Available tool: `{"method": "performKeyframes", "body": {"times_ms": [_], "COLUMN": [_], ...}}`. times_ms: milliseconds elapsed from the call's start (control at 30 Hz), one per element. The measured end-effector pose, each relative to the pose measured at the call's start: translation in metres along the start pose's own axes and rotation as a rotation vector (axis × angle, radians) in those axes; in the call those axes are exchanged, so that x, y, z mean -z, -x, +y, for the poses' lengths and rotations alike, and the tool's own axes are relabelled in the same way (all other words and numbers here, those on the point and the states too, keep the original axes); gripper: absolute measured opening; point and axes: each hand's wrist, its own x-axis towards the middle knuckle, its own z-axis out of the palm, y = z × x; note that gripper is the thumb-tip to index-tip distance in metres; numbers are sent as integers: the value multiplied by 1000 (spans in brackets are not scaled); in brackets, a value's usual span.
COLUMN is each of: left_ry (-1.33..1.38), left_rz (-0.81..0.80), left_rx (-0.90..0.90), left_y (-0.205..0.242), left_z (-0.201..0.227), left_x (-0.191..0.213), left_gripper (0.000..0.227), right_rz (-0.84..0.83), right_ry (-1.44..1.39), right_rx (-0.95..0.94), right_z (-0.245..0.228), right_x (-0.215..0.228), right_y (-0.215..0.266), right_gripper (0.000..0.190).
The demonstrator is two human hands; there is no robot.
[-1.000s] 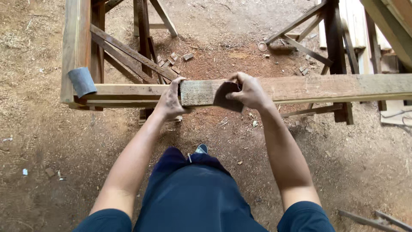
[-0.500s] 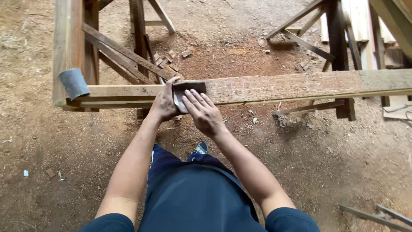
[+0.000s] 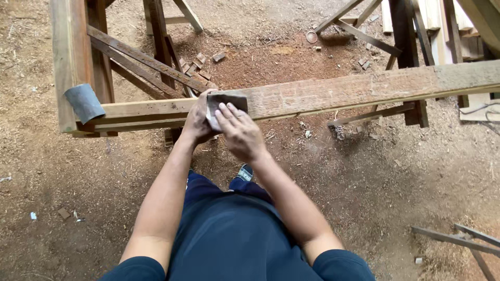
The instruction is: The person sands a long wooden plank using a piece of sandpaper held by hand, moving it back and forth across different sections of the surface.
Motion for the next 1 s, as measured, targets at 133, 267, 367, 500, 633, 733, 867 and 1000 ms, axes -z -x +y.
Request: {"method": "performKeyframes", "body": {"times_ms": [133, 267, 367, 500, 633, 733, 867, 1000], "left_ry": [-10, -116, -107, -39, -140, -68, -506, -1107], "left_rz": [-59, 13, -25, 9, -68, -111, -30, -96], "left_rx": [-6, -89, -7, -38, 129, 151, -102, -65], "left_y": [12, 15, 11, 7, 14, 17, 19, 4], "left_z": [42, 63, 53, 25, 51, 91, 138, 158], "left_x": [23, 35, 28, 22, 31, 49, 52, 17], "left_gripper": [111, 118, 116, 95, 117, 114, 140, 122], "right_rz": [-57, 102, -86, 71, -95, 64, -88, -59], "right_ry": [177, 42, 10, 41, -85, 46, 400, 63], "right_rx": [-137, -387, -460, 13, -221, -311, -371, -161], "right_z": [94, 139, 103, -2, 65, 175, 184, 64], "right_x": [50, 92, 47, -7, 16, 82, 69, 2], "right_y": [30, 52, 24, 1, 15, 53, 57, 35], "right_gripper": [36, 36, 43, 40, 43, 31, 31, 45]}}
